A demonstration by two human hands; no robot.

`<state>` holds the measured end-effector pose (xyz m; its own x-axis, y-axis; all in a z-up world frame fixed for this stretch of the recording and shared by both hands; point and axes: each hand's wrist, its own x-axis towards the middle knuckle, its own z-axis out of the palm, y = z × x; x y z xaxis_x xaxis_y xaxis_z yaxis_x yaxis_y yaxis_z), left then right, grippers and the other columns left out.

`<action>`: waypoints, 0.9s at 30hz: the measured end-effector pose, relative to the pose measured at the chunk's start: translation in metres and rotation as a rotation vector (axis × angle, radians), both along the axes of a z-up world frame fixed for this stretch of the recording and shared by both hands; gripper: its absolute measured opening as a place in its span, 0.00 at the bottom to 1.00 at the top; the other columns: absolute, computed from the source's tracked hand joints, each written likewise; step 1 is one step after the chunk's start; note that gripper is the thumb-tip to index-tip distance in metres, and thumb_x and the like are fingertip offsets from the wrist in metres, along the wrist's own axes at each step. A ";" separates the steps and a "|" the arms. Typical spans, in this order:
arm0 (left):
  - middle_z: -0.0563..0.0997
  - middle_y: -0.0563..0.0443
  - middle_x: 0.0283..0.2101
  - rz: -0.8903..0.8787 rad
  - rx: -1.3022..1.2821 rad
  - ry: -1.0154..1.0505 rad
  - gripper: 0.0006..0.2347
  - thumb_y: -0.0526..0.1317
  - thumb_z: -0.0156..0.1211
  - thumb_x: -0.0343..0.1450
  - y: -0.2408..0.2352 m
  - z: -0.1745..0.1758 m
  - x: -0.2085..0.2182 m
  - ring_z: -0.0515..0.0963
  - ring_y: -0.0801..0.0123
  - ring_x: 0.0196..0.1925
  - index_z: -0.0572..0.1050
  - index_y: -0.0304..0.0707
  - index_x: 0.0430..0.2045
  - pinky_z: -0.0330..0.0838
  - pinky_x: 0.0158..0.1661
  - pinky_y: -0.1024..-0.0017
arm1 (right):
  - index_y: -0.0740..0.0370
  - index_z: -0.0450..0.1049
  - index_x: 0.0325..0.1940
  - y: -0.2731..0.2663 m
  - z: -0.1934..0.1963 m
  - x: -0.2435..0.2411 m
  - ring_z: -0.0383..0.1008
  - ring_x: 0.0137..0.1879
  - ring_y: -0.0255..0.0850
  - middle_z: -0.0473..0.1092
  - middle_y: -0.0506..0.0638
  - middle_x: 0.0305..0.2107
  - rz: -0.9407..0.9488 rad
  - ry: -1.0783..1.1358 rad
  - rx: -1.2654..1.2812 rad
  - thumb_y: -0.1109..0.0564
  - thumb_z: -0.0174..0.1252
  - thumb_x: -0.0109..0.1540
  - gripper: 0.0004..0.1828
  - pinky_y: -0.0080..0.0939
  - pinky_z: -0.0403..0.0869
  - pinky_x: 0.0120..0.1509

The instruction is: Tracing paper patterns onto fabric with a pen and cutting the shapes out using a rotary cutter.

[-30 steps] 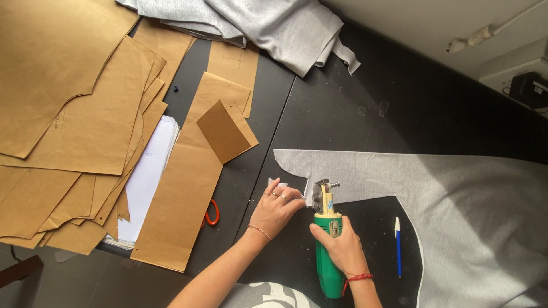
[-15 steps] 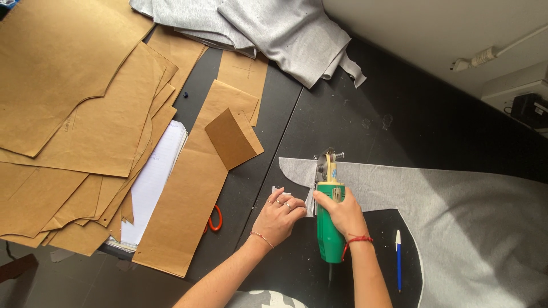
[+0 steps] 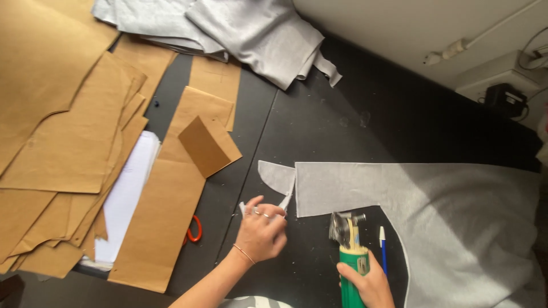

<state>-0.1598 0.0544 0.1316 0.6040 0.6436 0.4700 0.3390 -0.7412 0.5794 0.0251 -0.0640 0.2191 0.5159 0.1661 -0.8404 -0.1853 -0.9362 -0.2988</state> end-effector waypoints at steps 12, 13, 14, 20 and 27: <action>0.68 0.48 0.47 -0.185 0.057 0.082 0.10 0.31 0.48 0.63 -0.024 -0.027 0.091 0.67 0.62 0.53 0.69 0.34 0.37 0.52 0.54 0.54 | 0.53 0.70 0.41 0.007 -0.002 0.033 0.71 0.38 0.38 0.73 0.46 0.31 0.304 -0.147 -0.099 0.44 0.58 0.43 0.24 0.34 0.65 0.46; 0.68 0.48 0.47 -0.186 0.051 0.087 0.10 0.31 0.48 0.63 -0.025 -0.026 0.090 0.67 0.62 0.53 0.69 0.34 0.37 0.52 0.54 0.54 | 0.53 0.70 0.41 0.007 -0.002 0.033 0.71 0.38 0.38 0.73 0.46 0.31 0.305 -0.141 -0.104 0.44 0.58 0.43 0.24 0.34 0.65 0.46; 0.68 0.47 0.47 -0.194 0.042 0.086 0.11 0.31 0.48 0.63 -0.026 -0.026 0.089 0.67 0.62 0.53 0.69 0.34 0.37 0.53 0.54 0.54 | 0.53 0.69 0.41 0.006 -0.003 0.033 0.71 0.38 0.38 0.73 0.46 0.31 0.320 -0.136 -0.111 0.44 0.58 0.43 0.24 0.34 0.65 0.45; 0.69 0.49 0.46 -0.170 0.048 0.067 0.09 0.32 0.49 0.62 -0.025 -0.030 0.092 0.68 0.64 0.52 0.70 0.37 0.35 0.53 0.55 0.55 | 0.54 0.69 0.40 0.019 -0.005 0.037 0.71 0.39 0.39 0.72 0.46 0.31 0.356 -0.152 -0.107 0.43 0.57 0.43 0.25 0.35 0.65 0.45; 0.69 0.48 0.46 -0.180 0.035 0.050 0.09 0.31 0.49 0.62 -0.023 -0.026 0.090 0.68 0.62 0.52 0.70 0.36 0.33 0.54 0.54 0.55 | 0.54 0.69 0.40 0.050 0.000 0.040 0.69 0.39 0.40 0.71 0.46 0.32 0.358 -0.166 -0.071 0.42 0.56 0.44 0.25 0.37 0.63 0.45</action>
<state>-0.0696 0.0310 0.1053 0.7314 0.5065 0.4565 0.2268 -0.8121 0.5376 0.0650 -0.0144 0.2194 0.5653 0.3046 -0.7665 0.2017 -0.9521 -0.2296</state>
